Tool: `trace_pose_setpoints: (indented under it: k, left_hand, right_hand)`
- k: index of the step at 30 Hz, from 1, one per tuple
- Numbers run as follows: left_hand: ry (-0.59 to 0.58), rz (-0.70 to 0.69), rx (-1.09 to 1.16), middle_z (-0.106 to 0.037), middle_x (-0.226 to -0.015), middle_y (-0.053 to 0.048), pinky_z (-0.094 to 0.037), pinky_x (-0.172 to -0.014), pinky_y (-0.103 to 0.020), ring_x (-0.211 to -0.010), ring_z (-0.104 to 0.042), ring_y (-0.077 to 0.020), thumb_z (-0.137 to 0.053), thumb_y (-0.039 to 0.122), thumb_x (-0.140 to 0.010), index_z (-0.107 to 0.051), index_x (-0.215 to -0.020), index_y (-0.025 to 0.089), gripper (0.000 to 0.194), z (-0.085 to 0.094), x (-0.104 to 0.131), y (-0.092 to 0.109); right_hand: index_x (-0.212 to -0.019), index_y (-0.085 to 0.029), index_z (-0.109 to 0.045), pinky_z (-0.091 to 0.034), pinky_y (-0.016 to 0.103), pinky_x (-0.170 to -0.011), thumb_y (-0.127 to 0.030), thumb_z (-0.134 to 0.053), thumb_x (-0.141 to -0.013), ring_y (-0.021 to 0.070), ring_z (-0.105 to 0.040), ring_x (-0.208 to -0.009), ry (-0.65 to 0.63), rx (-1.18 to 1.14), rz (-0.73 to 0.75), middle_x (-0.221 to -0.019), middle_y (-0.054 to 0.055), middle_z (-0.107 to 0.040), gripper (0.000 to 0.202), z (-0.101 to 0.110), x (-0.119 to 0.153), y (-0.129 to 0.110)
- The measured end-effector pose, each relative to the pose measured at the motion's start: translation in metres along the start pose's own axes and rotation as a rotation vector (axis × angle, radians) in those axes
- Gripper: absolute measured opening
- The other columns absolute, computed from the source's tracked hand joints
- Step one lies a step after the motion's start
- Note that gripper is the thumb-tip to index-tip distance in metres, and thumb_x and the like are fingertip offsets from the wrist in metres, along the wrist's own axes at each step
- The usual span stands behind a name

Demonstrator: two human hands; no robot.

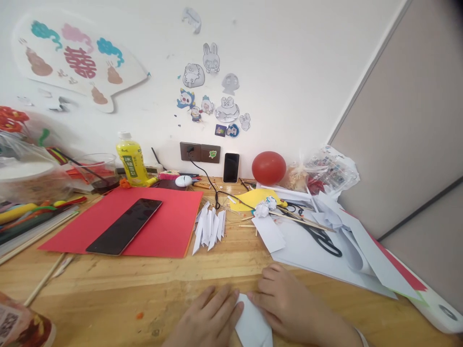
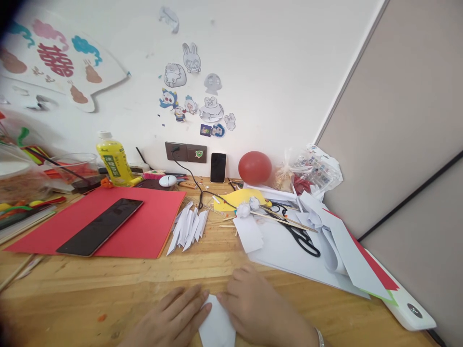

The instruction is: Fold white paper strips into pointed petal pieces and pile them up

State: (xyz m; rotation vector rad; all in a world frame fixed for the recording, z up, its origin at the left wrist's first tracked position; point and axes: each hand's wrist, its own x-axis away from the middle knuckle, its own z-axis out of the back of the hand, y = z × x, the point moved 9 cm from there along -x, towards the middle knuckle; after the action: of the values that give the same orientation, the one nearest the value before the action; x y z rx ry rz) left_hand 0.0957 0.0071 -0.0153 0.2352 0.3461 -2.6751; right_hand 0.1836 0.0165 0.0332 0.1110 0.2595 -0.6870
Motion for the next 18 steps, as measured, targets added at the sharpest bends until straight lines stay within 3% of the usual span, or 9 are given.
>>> trace_pose_setpoints:
  k: [3,7,10,14,18]
  left_hand:
    - [0.033,-0.043,-0.006,-0.058,-0.128,-0.010,-0.036,-0.093,-0.038,-0.112,-0.052,-0.0265,-0.044,0.039,-0.092,-0.049,-0.132,0.015,0.047,-0.008,0.001,0.004]
    - [0.020,-0.033,0.004,-0.056,-0.130,-0.012,-0.032,-0.098,-0.038,-0.115,-0.050,-0.0264,-0.046,0.040,-0.089,-0.047,-0.134,0.014,0.052,-0.031,0.003,0.007]
    - [0.014,-0.025,-0.023,-0.056,-0.131,-0.012,-0.030,-0.101,-0.037,-0.118,-0.049,-0.0256,-0.047,0.038,-0.089,-0.050,-0.132,0.014,0.049,-0.038,0.003,0.009]
    - [0.005,0.012,-0.045,-0.057,-0.129,-0.014,-0.033,-0.098,-0.038,-0.117,-0.050,-0.0273,-0.049,0.040,-0.090,-0.055,-0.127,0.013,0.046,-0.034,0.002,0.007]
    - [0.057,0.130,-0.060,-0.066,-0.113,-0.012,-0.034,-0.097,-0.040,-0.112,-0.053,-0.0290,-0.049,0.050,-0.091,-0.062,-0.117,0.013,0.047,-0.013,0.003,-0.008]
  right_hand:
    - [-0.084,-0.018,-0.063,-0.035,0.032,-0.064,-0.015,-0.040,-0.095,0.0176,-0.042,-0.064,0.010,-0.058,-0.015,-0.065,0.003,-0.054,0.025,0.007,0.001,0.005]
    - [-0.104,-0.018,-0.062,-0.039,0.032,-0.069,-0.019,-0.046,-0.093,0.0187,-0.046,-0.071,0.007,-0.142,-0.029,-0.074,0.004,-0.057,0.019,0.004,0.000,0.007]
    - [-0.097,-0.020,-0.064,-0.039,0.032,-0.071,-0.023,-0.052,-0.091,0.0186,-0.047,-0.074,-0.015,-0.158,-0.043,-0.075,0.003,-0.056,0.014,-0.001,-0.001,0.009]
    - [-0.089,-0.019,-0.064,-0.038,0.033,-0.070,-0.020,-0.048,-0.092,0.0186,-0.045,-0.072,0.041,-0.146,-0.064,-0.072,0.003,-0.055,0.016,0.008,0.001,0.015]
    - [-0.087,-0.018,-0.059,-0.038,0.033,-0.070,-0.029,-0.051,-0.092,0.0185,-0.046,-0.072,0.122,-0.205,-0.059,-0.075,0.004,-0.056,0.015,0.017,0.005,0.014]
